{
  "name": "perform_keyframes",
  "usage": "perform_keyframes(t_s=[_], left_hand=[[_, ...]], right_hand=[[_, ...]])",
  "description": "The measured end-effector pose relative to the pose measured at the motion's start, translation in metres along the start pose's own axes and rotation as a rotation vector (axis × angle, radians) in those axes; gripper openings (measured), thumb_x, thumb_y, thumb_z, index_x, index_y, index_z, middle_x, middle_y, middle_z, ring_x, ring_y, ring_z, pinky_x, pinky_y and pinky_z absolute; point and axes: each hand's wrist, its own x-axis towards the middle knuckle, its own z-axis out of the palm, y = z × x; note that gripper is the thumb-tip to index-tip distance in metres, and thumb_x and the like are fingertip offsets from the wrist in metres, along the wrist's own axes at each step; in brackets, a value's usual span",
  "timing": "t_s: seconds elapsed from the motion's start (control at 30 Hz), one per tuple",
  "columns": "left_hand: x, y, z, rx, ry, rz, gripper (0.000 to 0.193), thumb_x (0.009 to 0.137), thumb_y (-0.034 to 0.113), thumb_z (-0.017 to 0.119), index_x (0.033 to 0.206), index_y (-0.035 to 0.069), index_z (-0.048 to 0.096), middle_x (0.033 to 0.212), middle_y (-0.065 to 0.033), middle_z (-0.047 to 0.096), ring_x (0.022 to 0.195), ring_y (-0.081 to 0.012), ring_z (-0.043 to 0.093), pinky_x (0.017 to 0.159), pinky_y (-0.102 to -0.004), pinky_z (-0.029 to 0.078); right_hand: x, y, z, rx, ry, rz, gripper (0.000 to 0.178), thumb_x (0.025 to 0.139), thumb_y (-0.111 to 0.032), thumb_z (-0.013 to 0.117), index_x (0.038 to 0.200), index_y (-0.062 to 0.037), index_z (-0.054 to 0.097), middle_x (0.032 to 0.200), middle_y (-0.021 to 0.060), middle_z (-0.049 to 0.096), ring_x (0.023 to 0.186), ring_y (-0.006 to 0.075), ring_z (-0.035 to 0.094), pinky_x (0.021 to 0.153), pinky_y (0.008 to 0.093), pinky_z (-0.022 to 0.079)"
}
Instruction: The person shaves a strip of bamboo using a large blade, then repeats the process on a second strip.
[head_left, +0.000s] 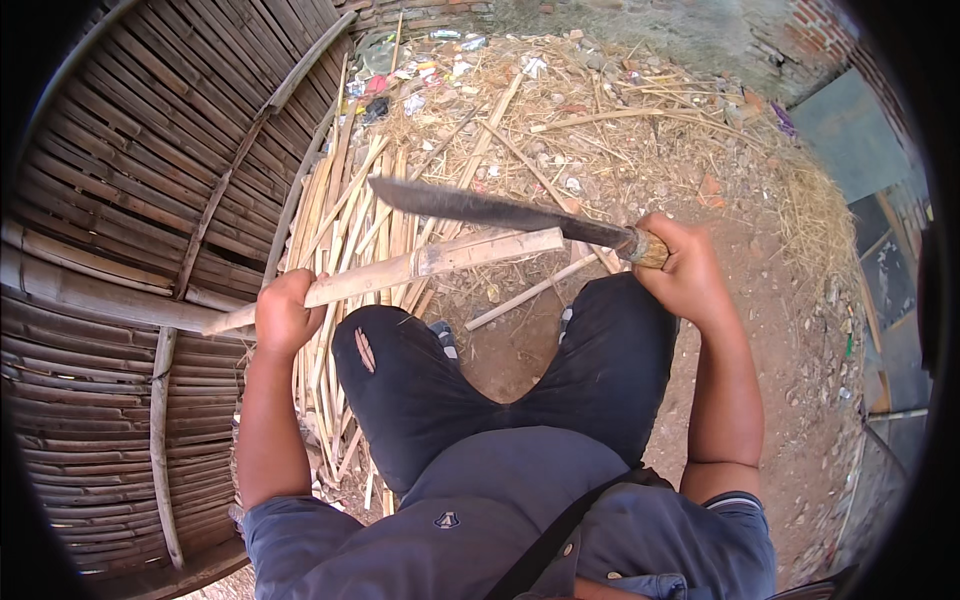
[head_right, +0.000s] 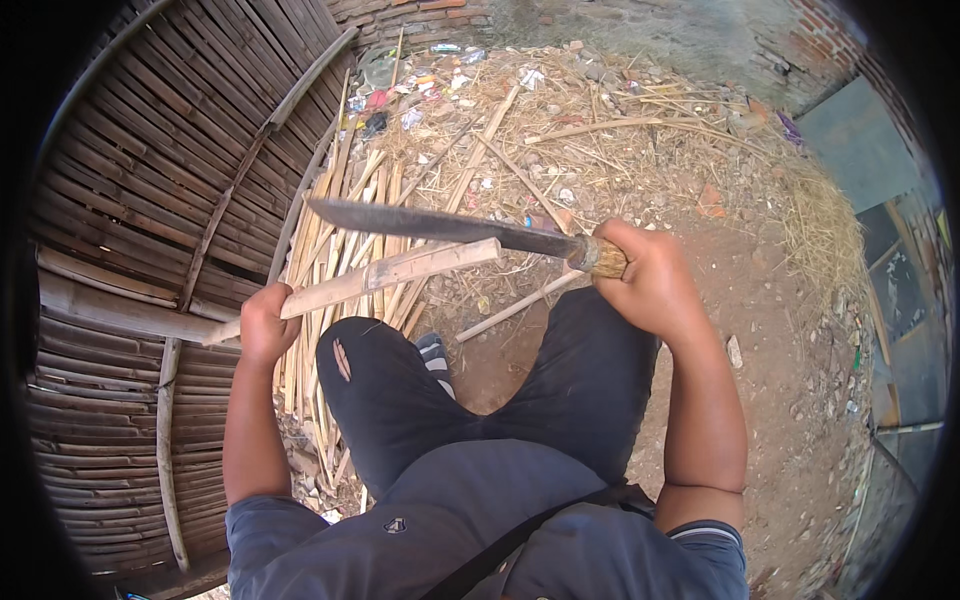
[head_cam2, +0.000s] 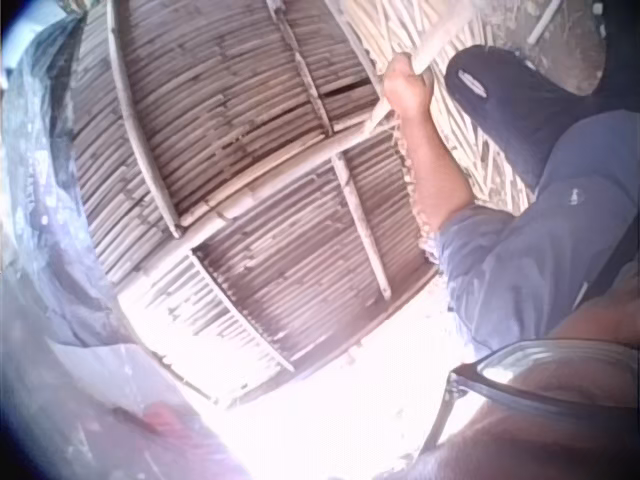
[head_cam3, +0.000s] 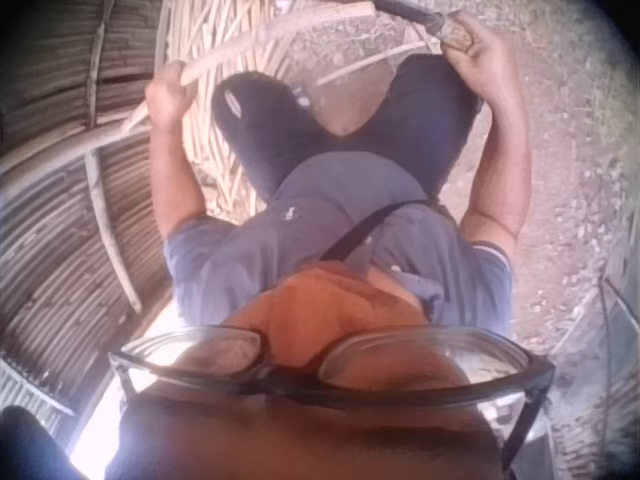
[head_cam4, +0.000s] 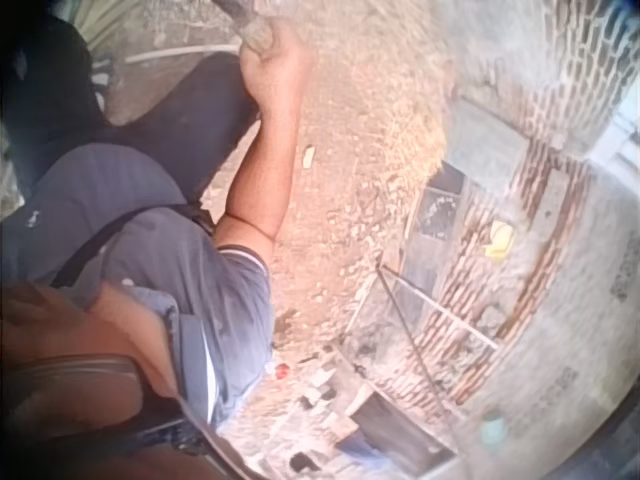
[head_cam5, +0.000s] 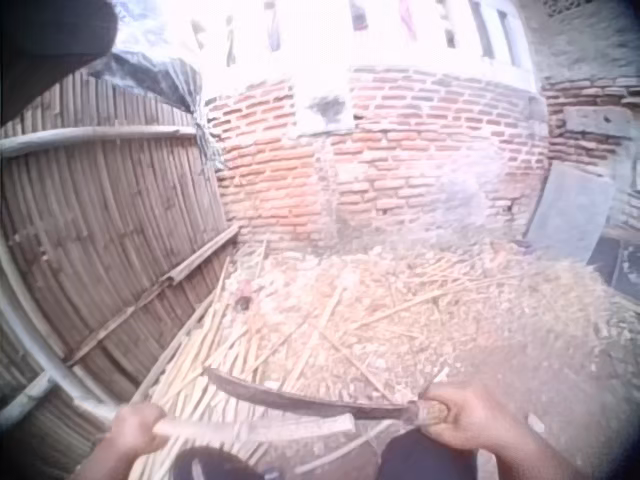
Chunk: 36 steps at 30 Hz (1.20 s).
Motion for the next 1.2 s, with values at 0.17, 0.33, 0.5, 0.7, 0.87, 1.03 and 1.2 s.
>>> perform_keyframes(t_s=[0.17,0.33,0.5,0.7,0.87,1.03,1.2], left_hand=[[-0.009,0.025,0.017,-0.14,-0.026,-0.156,0.008,0.081,0.009,0.07,0.082,0.003,0.064,0.078,-0.0194,0.065,0.075,-0.0425,0.066,0.067,-0.0464,0.053],[-0.009,0.051,0.029,-0.262,-0.124,-0.276,0.009,0.083,0.012,0.069,0.082,0.004,0.065,0.078,-0.0195,0.066,0.075,-0.0413,0.067,0.068,-0.0468,0.054],[-0.005,0.077,0.041,-0.181,-0.107,-0.269,0.012,0.084,0.016,0.071,0.083,0.005,0.066,0.08,-0.0198,0.068,0.076,-0.0421,0.067,0.069,-0.0491,0.054],[-0.007,0.046,0.039,-0.039,-0.139,-0.248,0.017,0.086,0.022,0.071,0.082,0.007,0.064,0.08,-0.0184,0.067,0.077,-0.0417,0.067,0.07,-0.0515,0.054],[-0.001,-0.01,0.007,0.079,-0.217,-0.14,0.019,0.087,0.023,0.072,0.081,0.007,0.064,0.079,-0.017,0.067,0.076,-0.0416,0.066,0.069,-0.0517,0.053],[0.005,-0.047,-0.025,0.163,-0.201,-0.004,0.024,0.092,0.025,0.073,0.078,0.008,0.062,0.076,-0.0146,0.065,0.074,-0.039,0.065,0.065,-0.0499,0.051],[0.01,-0.052,-0.038,0.165,-0.162,0.113,0.024,0.091,0.022,0.073,0.077,0.008,0.06,0.076,-0.0139,0.064,0.075,-0.0374,0.065,0.065,-0.0493,0.051]], right_hand=[[-0.001,-0.01,0.054,0.6,0.085,0.241,0.022,0.089,0.0,0.074,0.109,0.0018,0.067,0.087,-0.0006,0.066,0.072,0.0068,0.06,0.064,0.0258,0.047],[-0.01,-0.06,0.091,1.095,0.116,0.56,0.027,0.091,-0.002,0.075,0.114,-0.0041,0.061,0.083,-0.0014,0.062,0.062,0.006,0.057,0.056,0.0235,0.046],[-0.006,-0.092,0.123,1.55,0.303,0.682,0.028,0.089,-0.001,0.074,0.097,-0.0112,0.05,0.076,-0.0013,0.053,0.058,0.0083,0.049,0.061,0.0308,0.052],[-0.023,-0.087,0.129,1.523,0.197,0.833,0.028,0.088,-0.002,0.074,0.099,-0.0112,0.05,0.073,-0.0017,0.051,0.057,0.008,0.049,0.062,0.0312,0.052],[-0.048,-0.06,0.097,1.214,-0.094,0.833,0.027,0.087,-0.002,0.076,0.1,-0.0077,0.054,0.076,0.0,0.057,0.055,0.0071,0.05,0.056,0.027,0.049],[-0.045,-0.033,0.057,0.796,-0.342,0.594,0.026,0.084,-0.003,0.078,0.107,-0.0015,0.064,0.079,0.0004,0.063,0.063,0.0123,0.061,0.058,0.0278,0.048],[-0.036,-0.025,0.026,0.208,-0.391,0.225,0.026,0.082,-0.006,0.077,0.107,-0.005,0.067,0.081,0.0115,0.07,0.075,0.0282,0.07,0.068,0.0385,0.052]])
